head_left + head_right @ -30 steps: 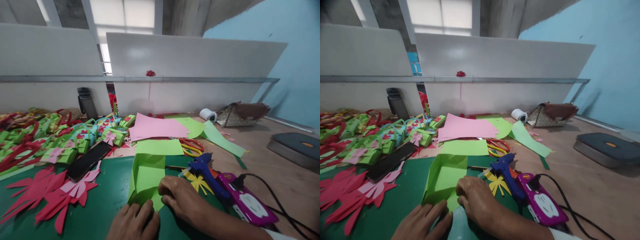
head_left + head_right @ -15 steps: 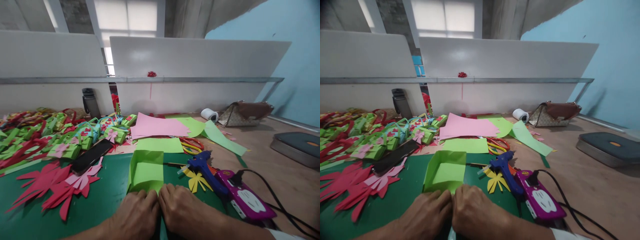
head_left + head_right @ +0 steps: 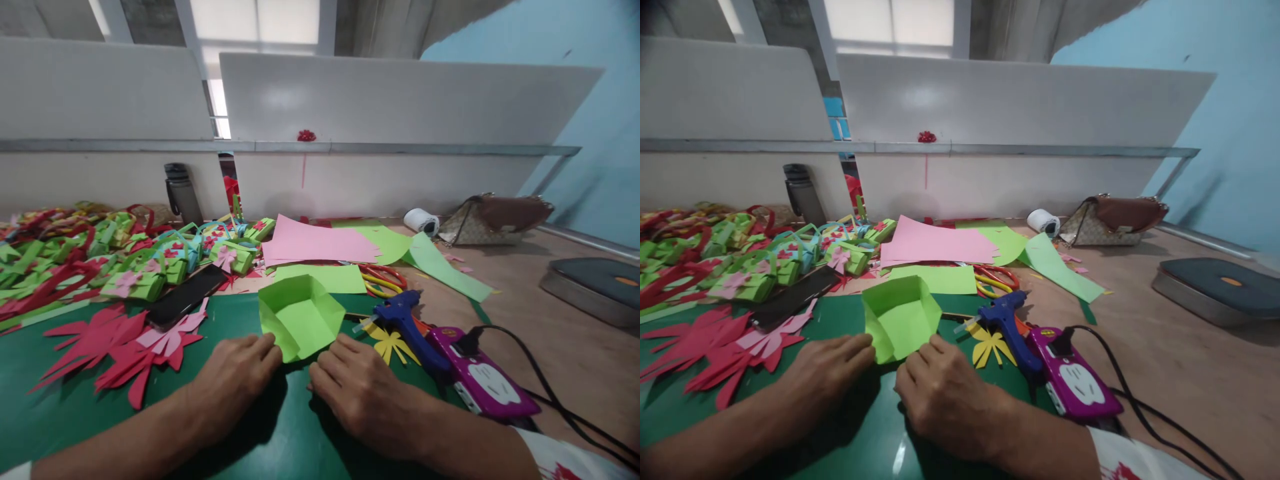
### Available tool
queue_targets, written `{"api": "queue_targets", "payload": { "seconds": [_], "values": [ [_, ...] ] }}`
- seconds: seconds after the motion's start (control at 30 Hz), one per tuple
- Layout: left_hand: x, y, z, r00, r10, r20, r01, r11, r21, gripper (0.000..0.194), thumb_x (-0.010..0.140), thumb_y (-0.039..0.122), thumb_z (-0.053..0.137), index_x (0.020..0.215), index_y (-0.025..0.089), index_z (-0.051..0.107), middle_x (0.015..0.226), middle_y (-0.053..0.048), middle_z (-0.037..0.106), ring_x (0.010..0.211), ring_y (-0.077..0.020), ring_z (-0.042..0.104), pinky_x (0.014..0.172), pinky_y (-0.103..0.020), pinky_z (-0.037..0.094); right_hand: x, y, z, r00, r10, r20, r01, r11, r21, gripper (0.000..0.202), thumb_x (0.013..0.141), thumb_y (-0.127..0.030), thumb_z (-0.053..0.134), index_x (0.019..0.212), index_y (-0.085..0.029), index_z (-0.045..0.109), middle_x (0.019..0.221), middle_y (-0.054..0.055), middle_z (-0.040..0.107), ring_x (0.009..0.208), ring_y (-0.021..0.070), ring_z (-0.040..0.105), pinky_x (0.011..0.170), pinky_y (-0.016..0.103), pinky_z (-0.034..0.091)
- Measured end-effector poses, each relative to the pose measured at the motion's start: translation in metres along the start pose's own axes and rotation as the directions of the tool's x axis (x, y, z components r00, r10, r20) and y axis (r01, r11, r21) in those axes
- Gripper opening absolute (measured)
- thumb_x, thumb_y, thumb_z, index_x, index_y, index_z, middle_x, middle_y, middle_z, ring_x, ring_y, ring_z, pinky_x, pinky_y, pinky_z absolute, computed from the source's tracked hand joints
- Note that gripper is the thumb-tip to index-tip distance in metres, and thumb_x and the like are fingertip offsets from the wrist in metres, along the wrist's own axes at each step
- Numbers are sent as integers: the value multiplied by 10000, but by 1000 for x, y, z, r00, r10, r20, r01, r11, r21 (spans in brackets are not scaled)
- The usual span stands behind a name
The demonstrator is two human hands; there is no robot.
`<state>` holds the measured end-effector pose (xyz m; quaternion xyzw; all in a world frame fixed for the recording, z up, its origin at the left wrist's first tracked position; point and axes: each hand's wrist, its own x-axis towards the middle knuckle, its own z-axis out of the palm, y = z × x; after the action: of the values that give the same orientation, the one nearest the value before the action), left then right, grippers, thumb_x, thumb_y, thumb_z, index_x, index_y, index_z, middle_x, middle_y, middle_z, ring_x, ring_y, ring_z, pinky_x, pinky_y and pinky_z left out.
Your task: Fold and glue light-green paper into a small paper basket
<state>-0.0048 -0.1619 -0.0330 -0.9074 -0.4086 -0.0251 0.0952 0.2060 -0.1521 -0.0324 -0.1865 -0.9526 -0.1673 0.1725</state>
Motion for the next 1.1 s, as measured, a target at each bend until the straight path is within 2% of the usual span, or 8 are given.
{"api": "queue_targets", "payload": {
  "seconds": [0.27,0.33,0.43,0.53,0.67,0.83,1.0,1.1],
  "values": [
    [-28,-58,19,988,84,-129,-98,989,-113,292,919,68,301,849,152,572,897,-55,622,833,-131,582,748,-232,465,-3,7,3,975,166,-145,-135,970,204,219,901,-221,471,699,-163,533,635,-11,546,611,129,471,892,421,332],
    [-29,-64,19,987,102,-125,-117,985,-127,302,934,94,297,855,156,582,921,-56,628,860,-131,583,775,-239,464,-4,9,3,969,193,-155,-152,958,242,105,888,-153,463,856,-150,563,786,34,603,776,159,535,922,429,322],
    [-28,-68,18,986,128,-107,-141,982,-125,297,945,109,292,897,153,582,1007,-65,629,942,-150,569,844,-273,447,0,14,4,980,174,-98,-155,972,175,395,846,-7,365,1206,-133,466,1181,141,545,1157,251,430,964,508,266],
    [-27,-67,20,987,129,-92,-138,985,-104,278,934,86,299,925,155,568,1075,-68,619,1016,-188,540,881,-324,428,5,17,9,988,154,18,-155,978,141,488,785,53,333,1200,-156,483,1290,140,493,1261,300,337,956,573,227],
    [-27,-54,22,975,142,-171,-162,981,-105,287,912,57,288,1015,145,541,1103,-99,604,1051,-225,516,894,-374,421,10,20,18,985,171,31,-173,956,239,324,765,44,381,882,-167,597,1070,79,634,1185,285,447,966,582,173],
    [-26,-27,17,977,184,-109,-205,953,-223,212,940,211,368,1068,161,529,1108,-91,591,1026,-224,521,900,-378,435,14,16,18,980,190,63,-200,935,292,258,813,8,422,837,-182,595,883,16,663,1110,240,504,999,560,115],
    [-23,-17,11,988,148,-53,-157,928,-337,216,918,332,435,989,168,555,1106,-82,575,1022,-255,496,861,-417,447,19,14,8,957,276,-86,-271,960,68,181,853,-81,452,983,-105,575,1067,151,598,1077,265,491,956,519,249],
    [-22,-18,11,991,125,-57,-137,906,-401,193,921,296,421,941,168,565,1067,-79,579,993,-241,497,839,-396,441,18,16,3,944,306,-126,-314,948,-50,158,853,-187,515,723,-122,577,776,103,597,804,237,532,778,432,381]
  ]
}}
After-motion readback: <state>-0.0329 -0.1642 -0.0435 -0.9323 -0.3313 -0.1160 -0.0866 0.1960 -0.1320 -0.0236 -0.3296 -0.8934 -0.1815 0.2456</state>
